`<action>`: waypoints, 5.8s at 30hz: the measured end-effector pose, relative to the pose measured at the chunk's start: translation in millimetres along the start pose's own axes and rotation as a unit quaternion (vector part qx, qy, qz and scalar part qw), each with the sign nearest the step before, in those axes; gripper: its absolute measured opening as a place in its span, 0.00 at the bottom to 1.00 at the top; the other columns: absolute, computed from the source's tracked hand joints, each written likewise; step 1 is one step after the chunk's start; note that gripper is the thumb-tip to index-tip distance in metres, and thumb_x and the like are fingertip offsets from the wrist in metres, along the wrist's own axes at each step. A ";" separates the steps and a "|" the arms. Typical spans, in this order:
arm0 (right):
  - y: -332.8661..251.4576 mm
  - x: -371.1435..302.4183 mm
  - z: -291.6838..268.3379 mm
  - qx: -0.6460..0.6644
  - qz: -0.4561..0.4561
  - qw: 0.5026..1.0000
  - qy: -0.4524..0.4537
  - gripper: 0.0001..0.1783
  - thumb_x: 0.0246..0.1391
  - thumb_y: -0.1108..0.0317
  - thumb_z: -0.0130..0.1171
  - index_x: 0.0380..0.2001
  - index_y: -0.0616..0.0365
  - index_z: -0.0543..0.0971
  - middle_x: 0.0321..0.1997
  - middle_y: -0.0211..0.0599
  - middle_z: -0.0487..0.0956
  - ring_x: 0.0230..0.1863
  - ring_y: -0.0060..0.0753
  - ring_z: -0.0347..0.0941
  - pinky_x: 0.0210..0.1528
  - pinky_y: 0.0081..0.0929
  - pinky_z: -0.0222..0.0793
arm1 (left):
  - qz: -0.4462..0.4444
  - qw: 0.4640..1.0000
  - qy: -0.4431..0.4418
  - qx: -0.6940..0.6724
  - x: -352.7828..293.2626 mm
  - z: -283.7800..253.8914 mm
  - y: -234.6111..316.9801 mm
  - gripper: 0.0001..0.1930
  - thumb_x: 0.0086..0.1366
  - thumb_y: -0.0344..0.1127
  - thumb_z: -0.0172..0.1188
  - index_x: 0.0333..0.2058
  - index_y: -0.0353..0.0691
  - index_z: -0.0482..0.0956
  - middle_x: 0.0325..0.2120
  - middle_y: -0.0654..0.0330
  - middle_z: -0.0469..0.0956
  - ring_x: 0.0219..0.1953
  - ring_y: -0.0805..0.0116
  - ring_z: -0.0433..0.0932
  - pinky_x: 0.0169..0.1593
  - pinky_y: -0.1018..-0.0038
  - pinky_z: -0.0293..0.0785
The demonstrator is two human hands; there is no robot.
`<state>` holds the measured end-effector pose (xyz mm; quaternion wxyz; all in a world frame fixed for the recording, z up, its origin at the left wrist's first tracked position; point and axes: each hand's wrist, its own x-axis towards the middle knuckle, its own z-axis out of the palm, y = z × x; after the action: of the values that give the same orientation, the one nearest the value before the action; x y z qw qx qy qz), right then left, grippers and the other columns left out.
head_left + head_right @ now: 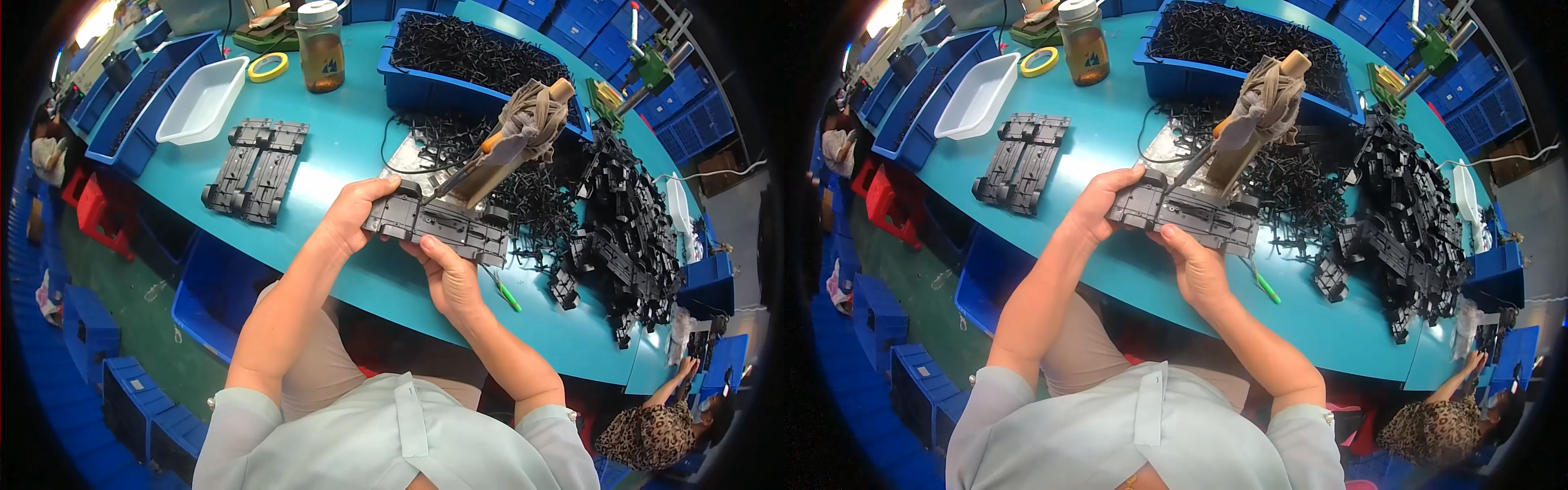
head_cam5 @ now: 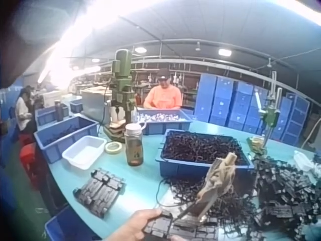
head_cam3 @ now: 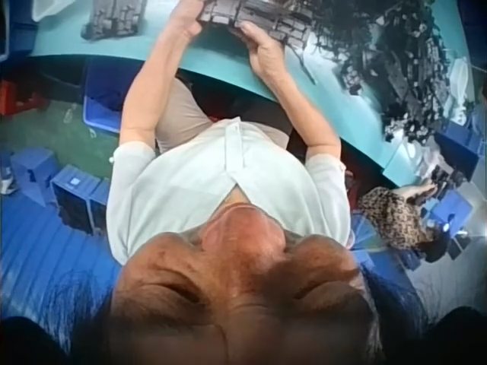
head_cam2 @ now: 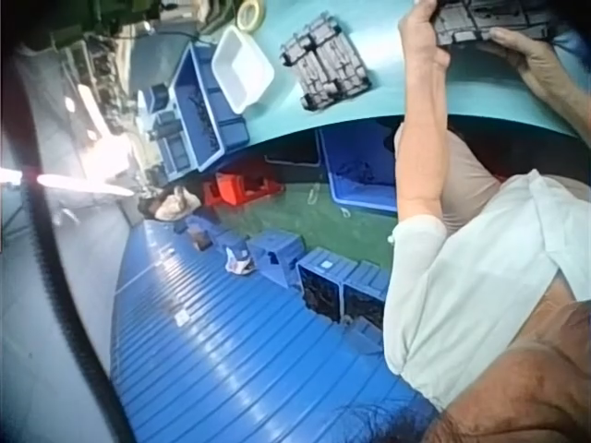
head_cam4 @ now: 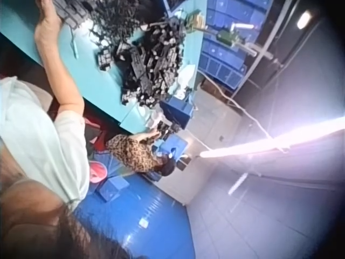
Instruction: Assembling plastic components and chassis for toy cars at a factory workstation.
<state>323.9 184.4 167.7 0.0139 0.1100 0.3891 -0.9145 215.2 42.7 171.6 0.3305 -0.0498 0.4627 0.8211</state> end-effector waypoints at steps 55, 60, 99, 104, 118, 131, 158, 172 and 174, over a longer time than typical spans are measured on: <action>-3.2 -94.2 45.5 -0.408 -0.302 0.857 -0.086 0.13 0.50 0.75 0.63 0.39 0.67 0.75 0.36 0.37 0.78 0.38 0.23 0.74 0.38 0.21 0.72 | 0.361 0.928 -0.046 0.078 -135.3 20.7 -77.8 0.37 0.65 0.60 0.47 0.58 0.31 0.59 0.52 0.52 0.67 0.52 0.65 0.69 0.57 0.70 0.63; 6.4 -90.6 56.2 -0.415 -0.365 0.829 -0.086 0.14 0.45 0.82 0.61 0.38 0.61 0.79 0.37 0.40 0.76 0.32 0.29 0.75 0.32 0.21 0.71 | 0.331 0.940 -0.073 -0.032 -144.4 24.3 -74.7 0.40 0.62 0.67 0.42 0.55 0.33 0.63 0.54 0.49 0.67 0.52 0.61 0.71 0.56 0.65 0.66; 0.7 -101.8 83.3 -0.205 -0.096 0.970 -0.084 0.05 0.54 0.71 0.60 0.30 0.61 0.78 0.26 0.27 0.77 0.21 0.11 0.65 0.20 0.11 0.60 | 0.280 0.946 -0.100 -0.127 -156.4 26.1 -60.1 0.43 0.51 0.58 0.63 0.58 0.34 0.60 0.54 0.49 0.67 0.51 0.63 0.70 0.54 0.68 0.69; -2.4 -101.4 84.8 -0.162 -0.071 0.980 -0.089 0.05 0.54 0.71 0.60 0.28 0.60 0.78 0.26 0.26 0.77 0.22 0.11 0.64 0.22 0.12 0.60 | 0.295 0.945 -0.092 -0.111 -156.3 26.1 -59.6 0.44 0.51 0.58 0.63 0.57 0.32 0.60 0.53 0.47 0.67 0.51 0.61 0.71 0.52 0.68 0.70; -8.5 -100.2 83.2 -0.193 -0.040 0.974 -0.114 0.04 0.54 0.74 0.59 0.28 0.63 0.78 0.26 0.26 0.77 0.26 0.11 0.67 0.26 0.13 0.64 | 0.307 0.948 -0.075 -0.027 -163.1 19.3 -48.8 0.38 0.54 0.55 0.57 0.56 0.33 0.62 0.53 0.46 0.67 0.48 0.64 0.72 0.51 0.71 0.70; -6.7 -99.0 82.4 -0.192 -0.031 0.974 -0.116 0.05 0.53 0.71 0.61 0.27 0.61 0.78 0.26 0.29 0.77 0.25 0.13 0.68 0.23 0.12 0.65 | 0.291 0.954 -0.070 0.016 -165.7 20.0 -50.8 0.37 0.56 0.57 0.53 0.58 0.36 0.62 0.54 0.46 0.66 0.51 0.63 0.69 0.56 0.69 0.65; 20.8 -82.1 23.7 -0.124 -0.042 0.991 0.001 0.16 0.51 0.77 0.50 0.46 0.63 0.70 0.45 0.35 0.74 0.45 0.29 0.72 0.46 0.33 0.74 | 0.355 0.896 0.045 0.263 -110.8 1.8 -41.8 0.13 0.62 0.26 0.50 0.44 0.30 0.77 0.43 0.56 0.75 0.47 0.69 0.72 0.53 0.76 0.64; 18.2 -33.9 1.0 0.003 0.000 1.000 0.023 0.15 0.57 0.69 0.51 0.45 0.66 0.73 0.45 0.41 0.77 0.48 0.37 0.73 0.52 0.37 0.68 | 0.018 0.995 0.055 0.076 -40.7 6.4 -12.5 0.19 0.61 0.31 0.56 0.51 0.33 0.69 0.42 0.52 0.75 0.41 0.62 0.77 0.42 0.65 0.77; 15.5 -26.8 0.1 0.004 0.010 1.000 0.017 0.14 0.57 0.68 0.51 0.44 0.66 0.73 0.45 0.40 0.77 0.48 0.37 0.73 0.52 0.36 0.68 | -0.003 0.996 0.032 0.079 -31.8 4.7 -3.2 0.19 0.62 0.32 0.54 0.51 0.34 0.68 0.43 0.51 0.75 0.42 0.60 0.78 0.42 0.62 0.78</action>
<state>351.7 171.9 162.5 0.0160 0.1298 0.3844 -0.9139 242.8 31.8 184.3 0.3210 -0.0514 0.5365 0.7788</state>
